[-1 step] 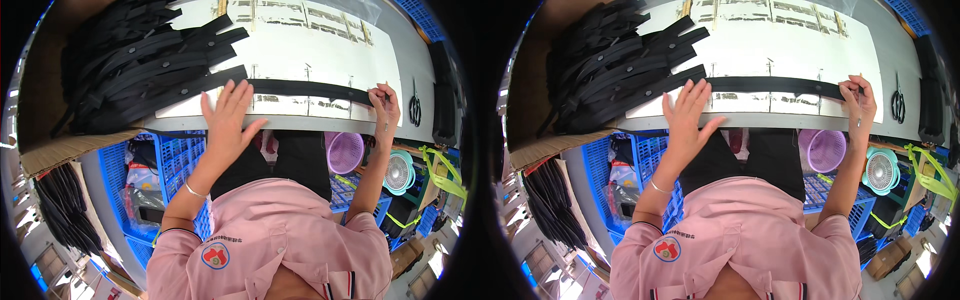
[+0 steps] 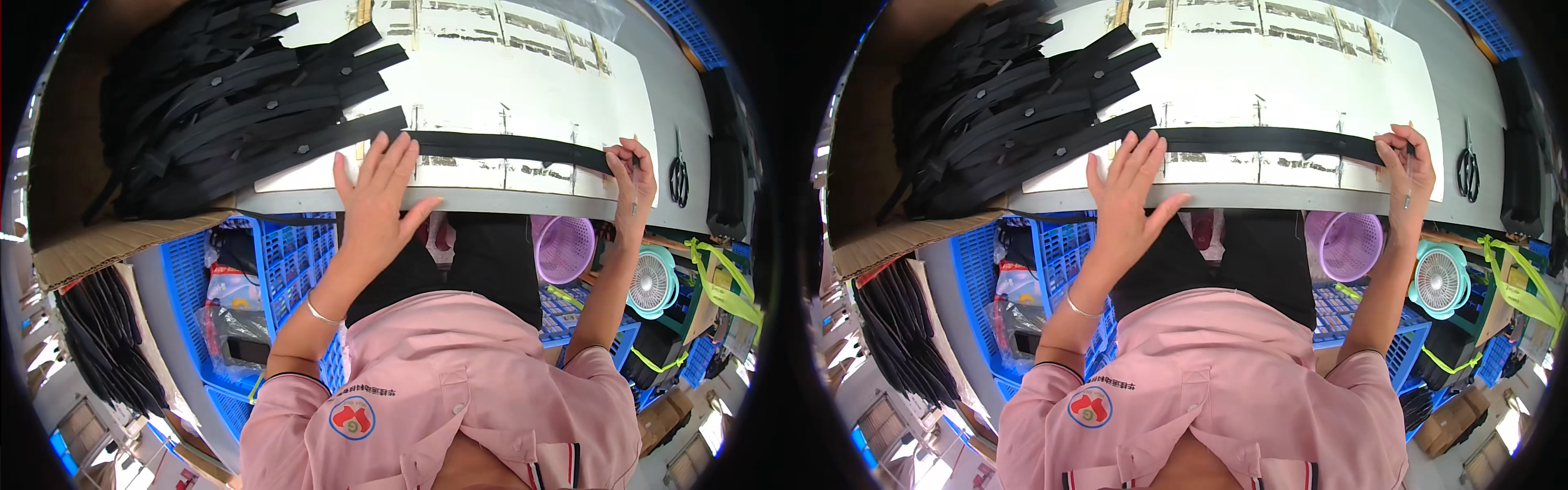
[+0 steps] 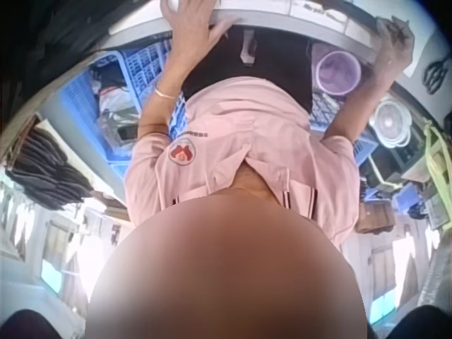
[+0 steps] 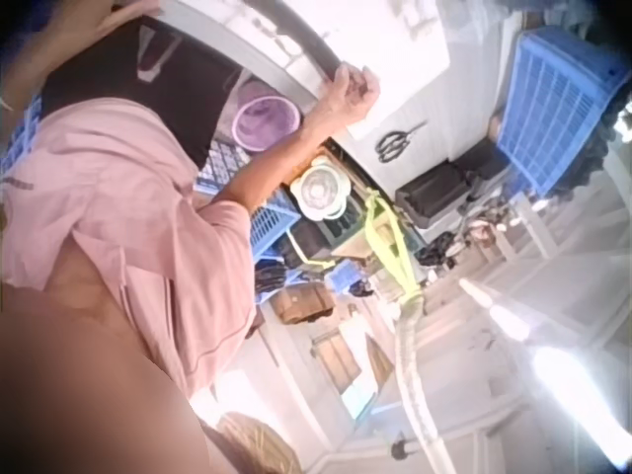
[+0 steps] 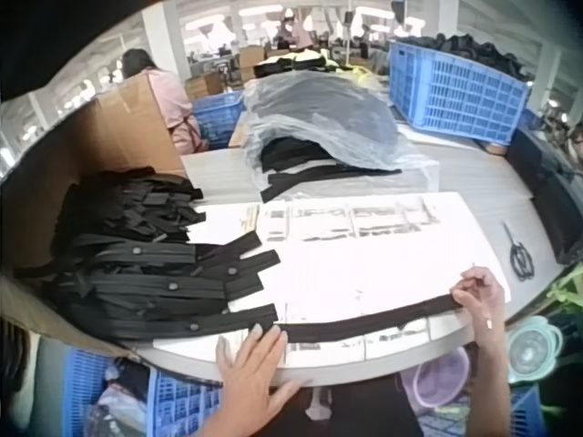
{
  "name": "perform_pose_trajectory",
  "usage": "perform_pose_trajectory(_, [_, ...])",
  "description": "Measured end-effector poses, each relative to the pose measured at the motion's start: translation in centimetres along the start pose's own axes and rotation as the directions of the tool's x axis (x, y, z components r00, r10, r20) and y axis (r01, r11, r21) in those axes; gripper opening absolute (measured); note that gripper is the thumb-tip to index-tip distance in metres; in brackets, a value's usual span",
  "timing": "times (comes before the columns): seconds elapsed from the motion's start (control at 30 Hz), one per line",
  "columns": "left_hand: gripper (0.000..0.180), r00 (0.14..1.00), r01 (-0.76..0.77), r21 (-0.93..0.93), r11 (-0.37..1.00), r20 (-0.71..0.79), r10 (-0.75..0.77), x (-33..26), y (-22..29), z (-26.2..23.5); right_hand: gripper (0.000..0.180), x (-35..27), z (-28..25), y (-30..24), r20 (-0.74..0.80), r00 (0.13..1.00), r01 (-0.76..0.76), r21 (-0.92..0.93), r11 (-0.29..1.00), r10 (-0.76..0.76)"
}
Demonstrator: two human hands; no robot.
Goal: The recorder is marking and assembling components for black fabric straps, likely for backpacks or outdoor gear, in a factory setting.
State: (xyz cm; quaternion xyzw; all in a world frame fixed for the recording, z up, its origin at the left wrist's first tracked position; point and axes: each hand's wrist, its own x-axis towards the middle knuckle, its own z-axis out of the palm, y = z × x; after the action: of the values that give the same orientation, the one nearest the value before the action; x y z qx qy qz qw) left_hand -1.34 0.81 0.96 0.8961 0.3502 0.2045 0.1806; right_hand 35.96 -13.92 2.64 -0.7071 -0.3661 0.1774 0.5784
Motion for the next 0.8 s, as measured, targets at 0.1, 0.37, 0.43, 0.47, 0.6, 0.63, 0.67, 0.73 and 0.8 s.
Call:
perform_pose_trajectory(0.1, [0.073, 0.999, 0.046, -0.009, 0.999, 0.005, -0.046, -0.3, 0.4, 0.2, 0.028, -0.2, 0.1, -0.7, -0.013, 1.0, -0.025, -0.015, 1.0, 0.025])
perform_pose_trajectory(0.37, [0.072, 0.998, 0.056, -0.021, 0.998, -0.032, -0.056, -0.7, 1.3, -0.3, 0.027, 0.2, -0.9, -1.2, 0.006, 0.999, 0.054, -0.066, 0.996, -0.054])
perform_pose_trajectory(0.43, [0.072, 0.995, 0.091, -0.065, 0.994, -0.045, -0.094, -0.7, 1.2, -0.4, 0.028, 0.4, -0.7, -1.4, -0.004, 1.0, 0.031, -0.062, 0.998, -0.031])
perform_pose_trajectory(0.47, [0.072, 0.995, 0.092, -0.066, 0.994, -0.043, -0.095, -0.7, 1.1, -0.3, 0.028, 0.3, -0.6, -1.3, -0.003, 1.0, 0.029, -0.063, 0.998, -0.03])
perform_pose_trajectory(0.6, [0.069, 0.994, 0.085, 0.011, 0.996, -0.065, -0.084, -0.3, 0.0, -0.3, 0.028, 0.0, 0.2, -0.9, 0.016, 1.0, 0.003, -0.06, 0.998, -0.002])
perform_pose_trajectory(0.63, [0.068, 0.993, 0.087, 0.047, 0.995, -0.082, -0.083, 0.0, -0.4, -0.3, 0.028, -0.2, 0.4, -1.0, 0.015, 1.0, -0.016, -0.041, 0.999, 0.016])
perform_pose_trajectory(0.67, [0.067, 0.993, 0.086, 0.014, 0.996, -0.08, -0.085, 0.1, -0.8, -0.2, 0.028, -0.3, 0.4, -1.0, 0.013, 1.0, -0.017, -0.043, 0.999, 0.018])
perform_pose_trajectory(0.73, [0.067, 0.994, 0.082, 0.015, 0.996, -0.078, -0.081, 0.3, -0.6, 0.0, 0.028, -0.2, 0.3, -1.1, 0.018, 1.0, -0.004, -0.053, 0.999, 0.005])
perform_pose_trajectory(0.8, [0.067, 0.995, 0.07, 0.01, 0.997, -0.075, -0.07, 0.6, -0.3, 0.2, 0.029, -0.1, -0.2, -0.9, -0.007, 1.0, 0.009, -0.064, 0.998, -0.009])
